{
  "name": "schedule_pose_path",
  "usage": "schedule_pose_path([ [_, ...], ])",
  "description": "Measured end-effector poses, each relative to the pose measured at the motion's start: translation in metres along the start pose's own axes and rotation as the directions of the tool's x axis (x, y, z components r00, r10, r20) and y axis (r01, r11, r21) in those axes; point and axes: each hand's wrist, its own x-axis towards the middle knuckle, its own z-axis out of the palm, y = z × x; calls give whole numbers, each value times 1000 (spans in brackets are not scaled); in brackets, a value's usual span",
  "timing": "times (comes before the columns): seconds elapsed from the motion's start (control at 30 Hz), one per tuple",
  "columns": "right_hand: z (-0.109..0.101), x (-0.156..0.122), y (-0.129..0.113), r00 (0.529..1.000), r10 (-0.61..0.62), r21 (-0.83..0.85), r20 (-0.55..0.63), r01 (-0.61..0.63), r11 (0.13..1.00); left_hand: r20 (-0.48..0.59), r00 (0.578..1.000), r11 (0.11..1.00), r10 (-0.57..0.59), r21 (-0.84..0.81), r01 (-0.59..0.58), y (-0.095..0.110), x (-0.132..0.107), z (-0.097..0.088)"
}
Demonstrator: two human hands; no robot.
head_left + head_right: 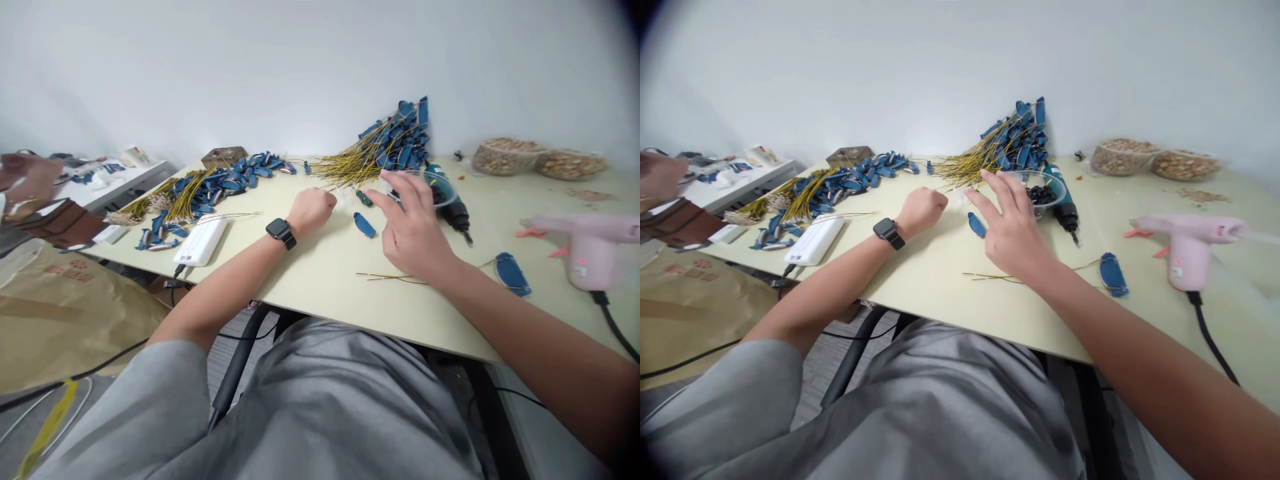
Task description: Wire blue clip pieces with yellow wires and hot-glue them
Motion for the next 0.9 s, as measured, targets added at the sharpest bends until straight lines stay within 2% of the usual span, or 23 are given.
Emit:
schedule_pose_path([
  [0.13, -2, 3, 0, 999, -31, 155, -16, 33, 987, -124, 988, 991, -94, -108, 80, -10, 1, -3],
  [0.27, -1, 2, -3, 998, -2, 226, -55, 14, 974, -222, 966, 982, -136, -157, 102, -13, 0, 1],
  [0.53, 8, -4, -3, 986, 0, 251, -167, 43, 967, -180, 971, 983, -159, -119, 139, -12, 7, 17],
  [0.77, 6, -10, 0, 991, 89, 286, -104, -56, 957, -173, 981, 975, -93, -213, 55, -23, 6, 17],
  [0.9, 6, -12, 3, 988, 52, 306, -142, -6, 952, -182, 979, 969, -95, -243, 49, -25, 7, 13],
])
